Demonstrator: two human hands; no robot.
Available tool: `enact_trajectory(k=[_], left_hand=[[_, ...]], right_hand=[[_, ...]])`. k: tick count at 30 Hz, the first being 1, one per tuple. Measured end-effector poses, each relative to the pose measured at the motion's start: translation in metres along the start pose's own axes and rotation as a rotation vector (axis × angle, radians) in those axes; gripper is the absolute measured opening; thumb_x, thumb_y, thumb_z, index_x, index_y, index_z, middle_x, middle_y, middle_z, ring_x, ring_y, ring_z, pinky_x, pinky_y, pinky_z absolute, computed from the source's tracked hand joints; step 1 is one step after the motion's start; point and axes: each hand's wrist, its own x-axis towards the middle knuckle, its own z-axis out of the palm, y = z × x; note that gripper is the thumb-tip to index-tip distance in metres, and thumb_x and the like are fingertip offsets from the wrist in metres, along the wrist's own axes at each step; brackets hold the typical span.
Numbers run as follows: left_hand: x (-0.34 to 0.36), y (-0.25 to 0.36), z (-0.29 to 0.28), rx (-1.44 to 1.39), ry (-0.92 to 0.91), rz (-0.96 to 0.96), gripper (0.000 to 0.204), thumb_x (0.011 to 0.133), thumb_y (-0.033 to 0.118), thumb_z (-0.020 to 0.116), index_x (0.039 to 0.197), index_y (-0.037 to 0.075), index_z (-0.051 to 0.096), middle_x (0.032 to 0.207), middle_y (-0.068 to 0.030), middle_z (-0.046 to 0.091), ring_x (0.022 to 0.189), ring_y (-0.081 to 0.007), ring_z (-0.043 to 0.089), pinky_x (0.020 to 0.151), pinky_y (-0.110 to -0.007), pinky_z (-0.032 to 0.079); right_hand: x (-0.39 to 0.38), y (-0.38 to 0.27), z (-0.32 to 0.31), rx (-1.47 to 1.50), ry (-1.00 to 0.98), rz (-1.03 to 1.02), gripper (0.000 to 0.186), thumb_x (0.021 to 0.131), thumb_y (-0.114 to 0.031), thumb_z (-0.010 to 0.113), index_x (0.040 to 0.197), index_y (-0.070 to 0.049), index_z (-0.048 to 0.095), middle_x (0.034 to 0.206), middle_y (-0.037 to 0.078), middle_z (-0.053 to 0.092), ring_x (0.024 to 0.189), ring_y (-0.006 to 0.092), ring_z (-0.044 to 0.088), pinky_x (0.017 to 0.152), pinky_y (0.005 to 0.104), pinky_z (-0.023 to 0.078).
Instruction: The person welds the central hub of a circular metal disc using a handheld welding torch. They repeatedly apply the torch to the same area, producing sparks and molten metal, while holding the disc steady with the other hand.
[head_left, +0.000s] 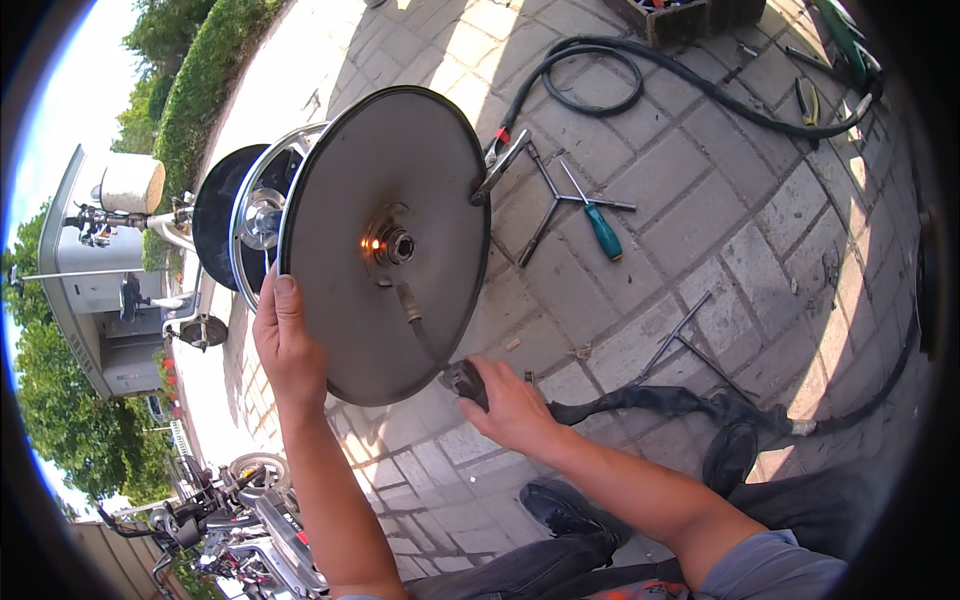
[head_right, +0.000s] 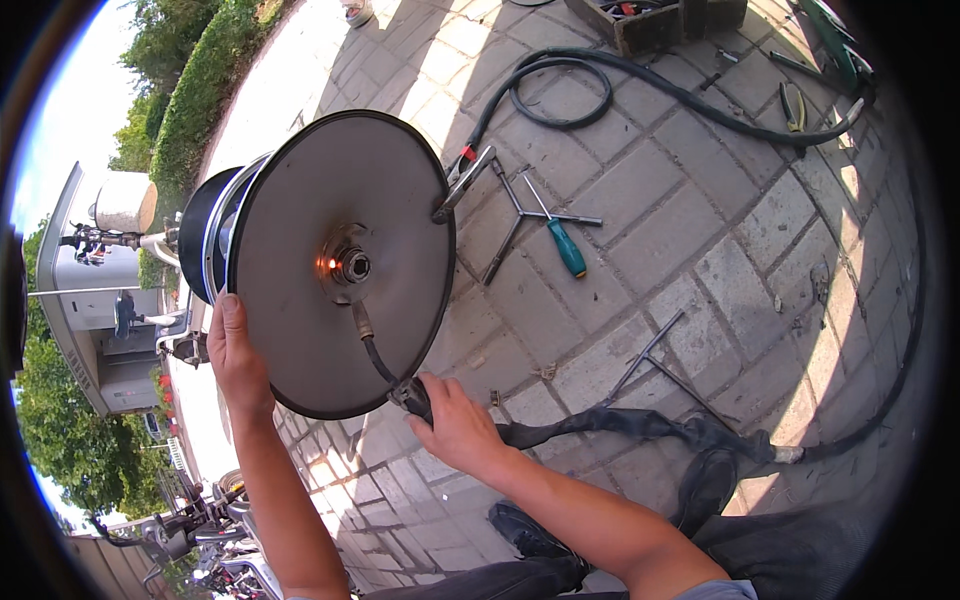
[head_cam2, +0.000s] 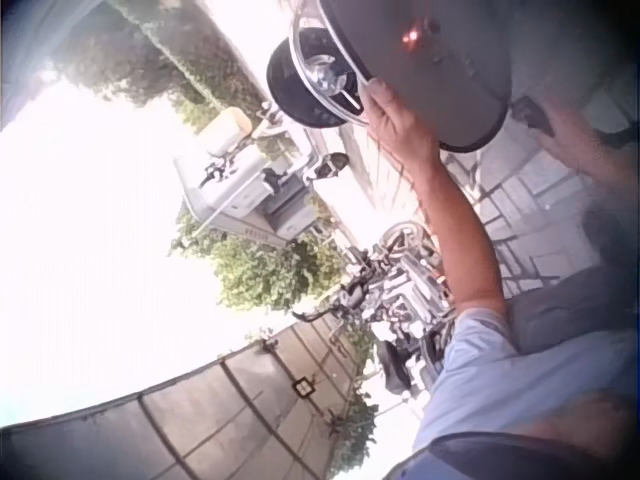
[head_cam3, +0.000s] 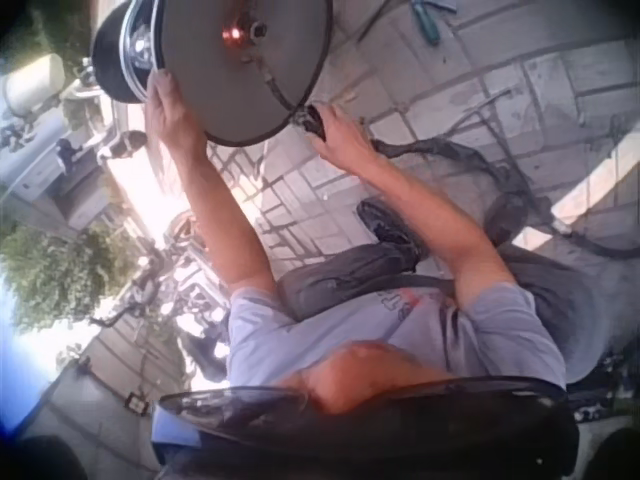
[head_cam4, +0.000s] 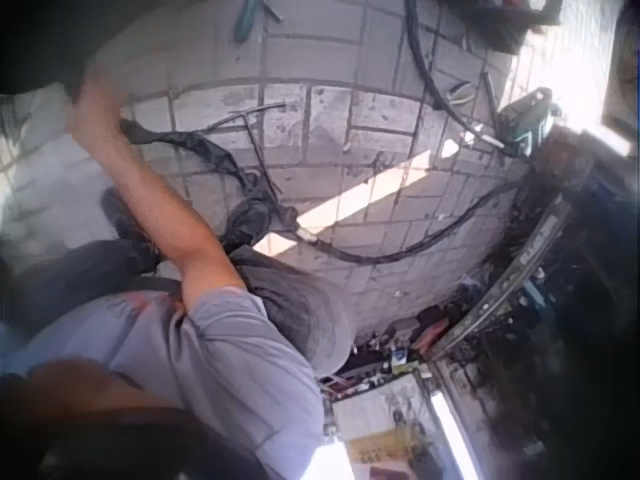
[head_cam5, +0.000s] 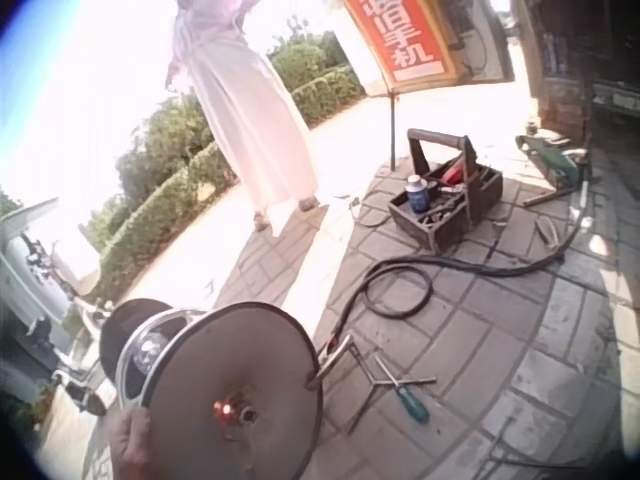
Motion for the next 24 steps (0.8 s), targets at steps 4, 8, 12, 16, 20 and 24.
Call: enact_trajectory(k=[4, 8, 12, 16, 20, 24], left_hand=[[-0.008, -0.004, 0.0, 0.033, -0.015, 0.029, 0.039, 0.107, 0.03, 0.045, 0.127, -0.001, 0.058, 0.101, -0.0024, 0.066, 0.088, -0.0069, 0.058, 0.075, -0.02, 0.046], [-0.029, -0.018, -0.013, 0.002, 0.038, 0.017, 0.039, 0.107, 0.029, 0.044, 0.13, 0.0, 0.057, 0.107, -0.004, 0.065, 0.095, -0.0098, 0.059, 0.082, -0.023, 0.047], [-0.042, -0.023, -0.015, -0.001, 0.022, 0.053, 0.041, 0.107, 0.03, 0.044, 0.13, -0.001, 0.056, 0.111, -0.0049, 0.064, 0.1, -0.0114, 0.058, 0.087, -0.024, 0.045], [-0.043, -0.02, -0.013, -0.007, 0.025, 0.052, 0.042, 0.106, 0.031, 0.046, 0.13, -0.002, 0.056, 0.113, -0.0057, 0.063, 0.103, -0.013, 0.056, 0.091, -0.026, 0.042], [-0.042, -0.019, -0.011, 0.01, 0.01, 0.046, 0.044, 0.105, 0.032, 0.047, 0.129, -0.003, 0.055, 0.114, -0.0072, 0.061, 0.106, -0.0139, 0.054, 0.092, -0.026, 0.041], [-0.048, -0.018, -0.019, 0.09, 0.011, 0.032, 0.048, 0.105, 0.036, 0.047, 0.128, -0.005, 0.055, 0.117, -0.0104, 0.058, 0.108, -0.0173, 0.053, 0.094, -0.029, 0.04]], right_hand=[[-0.015, 0.025, 0.031, -0.115, -0.194, 0.109, 0.068, 0.085, -0.026, 0.071, 0.142, -0.005, 0.039, 0.112, 0.023, 0.055, 0.1, 0.0448, 0.061, 0.083, 0.0504, 0.052], [0.003, 0.041, 0.01, -0.199, -0.152, 0.068, 0.061, 0.082, -0.027, 0.073, 0.134, -0.003, 0.052, 0.112, 0.023, 0.061, 0.101, 0.0422, 0.062, 0.087, 0.0482, 0.052], [0.095, 0.064, -0.079, -0.248, 0.256, -0.021, 0.049, 0.079, -0.023, 0.076, 0.12, 0.0, 0.063, 0.112, 0.022, 0.064, 0.105, 0.0383, 0.062, 0.091, 0.043, 0.05], [0.201, 0.054, -0.15, -0.558, 0.265, -0.124, 0.07, 0.075, -0.016, 0.078, 0.138, -0.008, 0.049, 0.134, 0.019, 0.052, 0.122, 0.0351, 0.052, 0.1, 0.0425, 0.044], [0.267, 0.064, -0.185, -1.076, 0.091, -0.248, 0.079, 0.074, -0.009, 0.076, 0.145, -0.013, 0.041, 0.15, 0.012, 0.039, 0.139, 0.0313, 0.037, 0.112, 0.0488, 0.031], [0.302, 0.036, -0.181, -1.215, -0.098, -0.27, 0.074, 0.076, 0.0, 0.069, 0.144, -0.014, 0.042, 0.156, 0.009, 0.034, 0.147, 0.028, 0.027, 0.119, 0.0527, 0.022]])
